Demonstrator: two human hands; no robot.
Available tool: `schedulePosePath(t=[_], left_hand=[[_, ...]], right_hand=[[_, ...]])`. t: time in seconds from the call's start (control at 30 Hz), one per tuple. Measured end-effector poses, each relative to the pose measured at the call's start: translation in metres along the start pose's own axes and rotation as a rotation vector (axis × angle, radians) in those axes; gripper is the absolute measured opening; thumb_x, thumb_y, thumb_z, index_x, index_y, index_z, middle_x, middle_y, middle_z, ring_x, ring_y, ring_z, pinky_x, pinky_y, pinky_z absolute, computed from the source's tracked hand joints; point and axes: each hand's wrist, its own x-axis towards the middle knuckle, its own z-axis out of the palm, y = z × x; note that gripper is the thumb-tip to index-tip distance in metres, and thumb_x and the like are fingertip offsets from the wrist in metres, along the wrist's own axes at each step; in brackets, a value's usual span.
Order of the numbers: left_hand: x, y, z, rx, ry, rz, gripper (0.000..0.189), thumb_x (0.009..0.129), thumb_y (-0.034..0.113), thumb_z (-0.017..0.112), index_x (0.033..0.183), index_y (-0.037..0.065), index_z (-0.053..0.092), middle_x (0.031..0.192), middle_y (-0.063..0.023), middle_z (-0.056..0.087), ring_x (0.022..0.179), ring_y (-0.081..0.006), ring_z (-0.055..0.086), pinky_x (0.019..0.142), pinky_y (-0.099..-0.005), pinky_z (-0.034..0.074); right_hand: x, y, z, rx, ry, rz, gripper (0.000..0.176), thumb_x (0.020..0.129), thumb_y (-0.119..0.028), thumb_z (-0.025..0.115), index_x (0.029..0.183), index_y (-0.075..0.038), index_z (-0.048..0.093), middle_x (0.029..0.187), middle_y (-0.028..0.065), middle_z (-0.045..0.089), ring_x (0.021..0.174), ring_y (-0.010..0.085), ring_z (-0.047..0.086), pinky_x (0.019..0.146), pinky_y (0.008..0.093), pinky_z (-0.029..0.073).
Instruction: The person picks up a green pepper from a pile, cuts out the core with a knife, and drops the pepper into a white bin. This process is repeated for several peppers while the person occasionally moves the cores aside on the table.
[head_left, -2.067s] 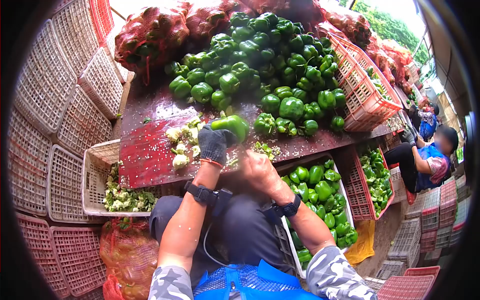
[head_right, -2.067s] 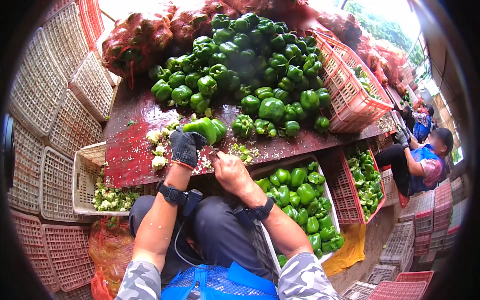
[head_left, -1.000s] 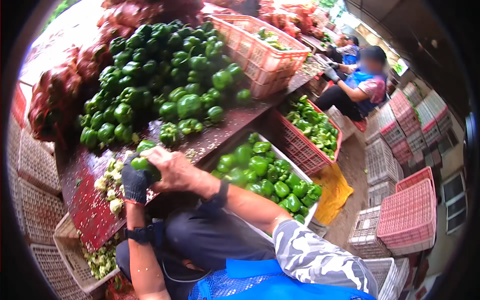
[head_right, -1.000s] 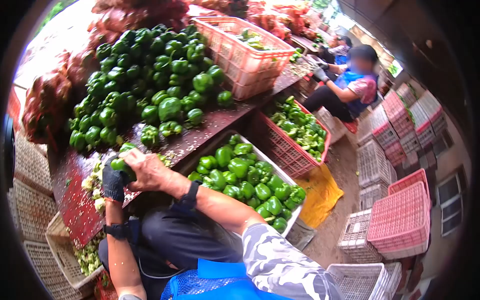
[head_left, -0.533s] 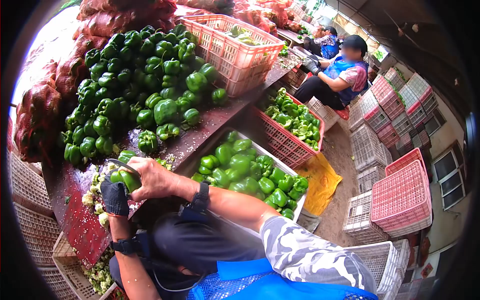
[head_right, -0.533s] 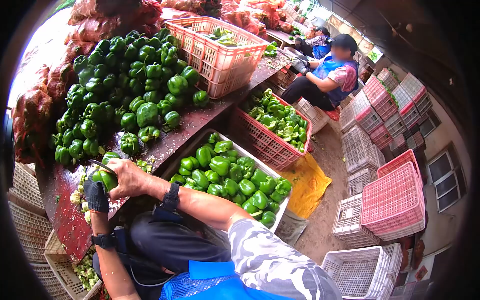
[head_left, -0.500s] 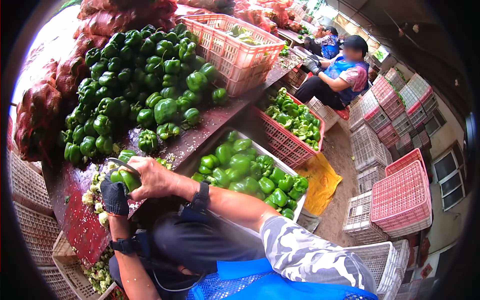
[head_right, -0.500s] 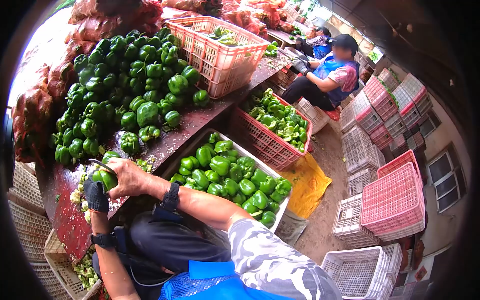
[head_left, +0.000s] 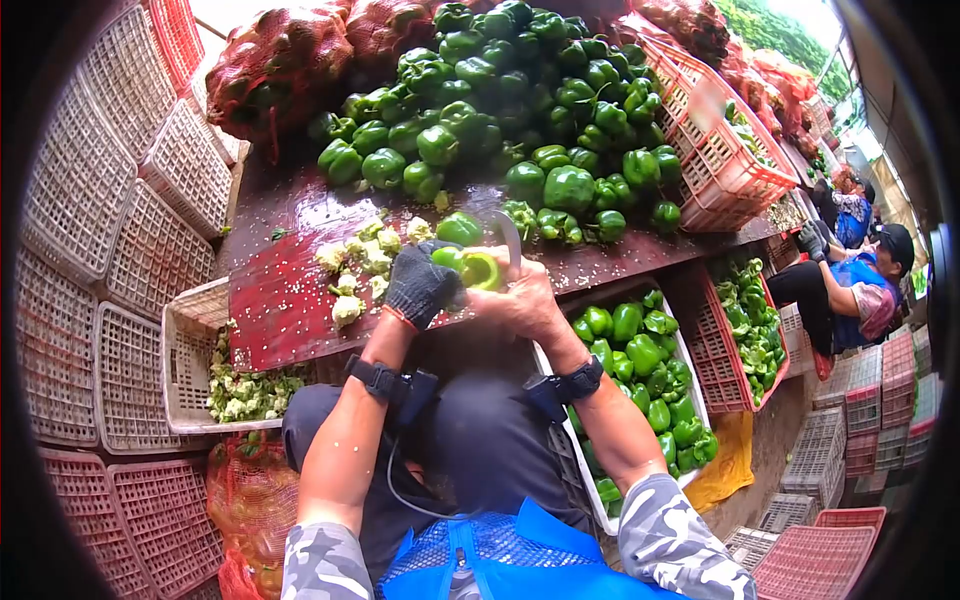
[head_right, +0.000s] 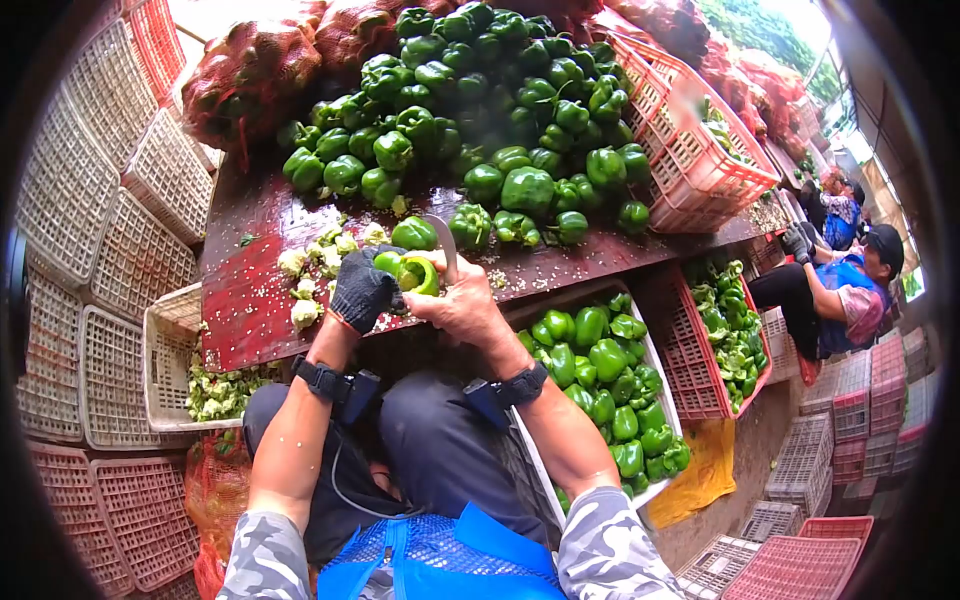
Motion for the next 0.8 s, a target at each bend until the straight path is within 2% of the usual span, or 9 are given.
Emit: schedulePosePath(t=[0.1,0.37,0.43,0.5,0.6,0.63,0.7,0.73,0.8], left_hand=[[0.001,0.01,-0.012,0.146,0.04,0.164,0.028,0.068,0.013,0.072,0.095,0.008,0.075,0.092,-0.013,0.073,0.081,-0.0311,0.07,0.071,-0.0373,0.057],[-0.005,0.024,-0.034,-0.102,0.073,0.05,0.014,0.075,0.012,0.067,0.087,0.006,0.072,0.081,-0.0149,0.069,0.078,-0.0366,0.066,0.069,-0.0445,0.052],[-0.009,-0.003,-0.021,0.359,0.146,0.207,0.009,0.083,0.015,0.067,0.081,0.009,0.074,0.072,-0.0104,0.07,0.068,-0.0258,0.07,0.061,-0.0363,0.054],[0.0,-0.027,0.001,-0.777,0.38,-0.456,0.026,0.095,0.017,0.056,0.077,0.004,0.07,0.075,-0.0083,0.07,0.063,-0.02,0.066,0.059,-0.0347,0.053],[0.001,-0.021,-0.033,-1.328,0.423,-0.473,0.019,0.094,0.015,0.056,0.088,0.001,0.068,0.078,-0.0083,0.067,0.069,-0.0165,0.066,0.059,-0.034,0.056],[-0.005,-0.056,-0.014,-0.84,0.286,-0.317,0.016,0.091,0.013,0.058,0.089,0.0,0.067,0.08,-0.0067,0.067,0.07,-0.018,0.066,0.061,-0.0336,0.056],[-0.006,-0.024,-0.022,-1.21,0.264,-0.49,0.009,0.085,0.009,0.062,0.082,0.003,0.066,0.079,-0.0098,0.068,0.069,-0.0257,0.067,0.063,-0.037,0.055],[-0.014,-0.071,0.001,-0.363,0.193,-0.078,0.008,0.081,0.012,0.065,0.076,0.005,0.066,0.079,-0.0148,0.069,0.069,-0.0344,0.066,0.063,-0.0416,0.052],[-0.018,-0.042,-0.02,0.004,0.178,0.086,0.013,0.081,0.015,0.065,0.07,0.009,0.067,0.072,-0.0149,0.066,0.069,-0.0375,0.063,0.064,-0.0473,0.048]], right_hand=[[-0.003,-0.013,-0.001,0.269,0.057,0.289,0.04,0.08,-0.008,0.079,0.118,-0.003,0.069,0.074,-0.0016,0.066,0.051,0.0029,0.053,0.046,0.0203,0.043],[-0.007,-0.011,-0.003,0.592,0.122,0.253,0.037,0.084,-0.005,0.07,0.121,-0.001,0.066,0.079,-0.0004,0.067,0.048,0.003,0.049,0.045,0.0194,0.042],[-0.01,-0.005,-0.002,0.601,0.105,0.228,0.039,0.084,-0.003,0.067,0.123,-0.001,0.065,0.087,0.0022,0.069,0.049,0.0028,0.05,0.045,0.0188,0.042],[-0.012,-0.01,0.001,0.547,0.174,0.176,0.04,0.083,-0.001,0.068,0.123,-0.001,0.065,0.088,0.0025,0.07,0.051,0.0025,0.05,0.045,0.0184,0.042],[-0.016,-0.006,-0.012,0.231,0.189,0.146,0.045,0.082,-0.002,0.073,0.126,-0.001,0.063,0.091,0.0009,0.07,0.062,0.0017,0.056,0.051,0.0185,0.046],[-0.013,-0.001,-0.017,0.16,0.157,0.213,0.047,0.082,-0.004,0.074,0.127,0.0,0.062,0.095,0.0019,0.07,0.068,0.0033,0.059,0.057,0.0202,0.05],[0.003,0.016,-0.022,0.039,0.09,0.143,0.052,0.081,-0.006,0.076,0.131,0.001,0.06,0.105,0.0052,0.069,0.082,0.0082,0.062,0.07,0.024,0.052],[0.01,0.026,-0.024,-0.083,0.014,0.084,0.058,0.081,-0.009,0.077,0.134,0.002,0.057,0.115,0.0085,0.069,0.095,0.0131,0.065,0.084,0.0278,0.054],[0.024,0.034,-0.021,-0.235,-0.034,0.102,0.062,0.083,-0.015,0.076,0.138,0.002,0.052,0.124,0.0113,0.066,0.113,0.0207,0.062,0.102,0.0336,0.047]])
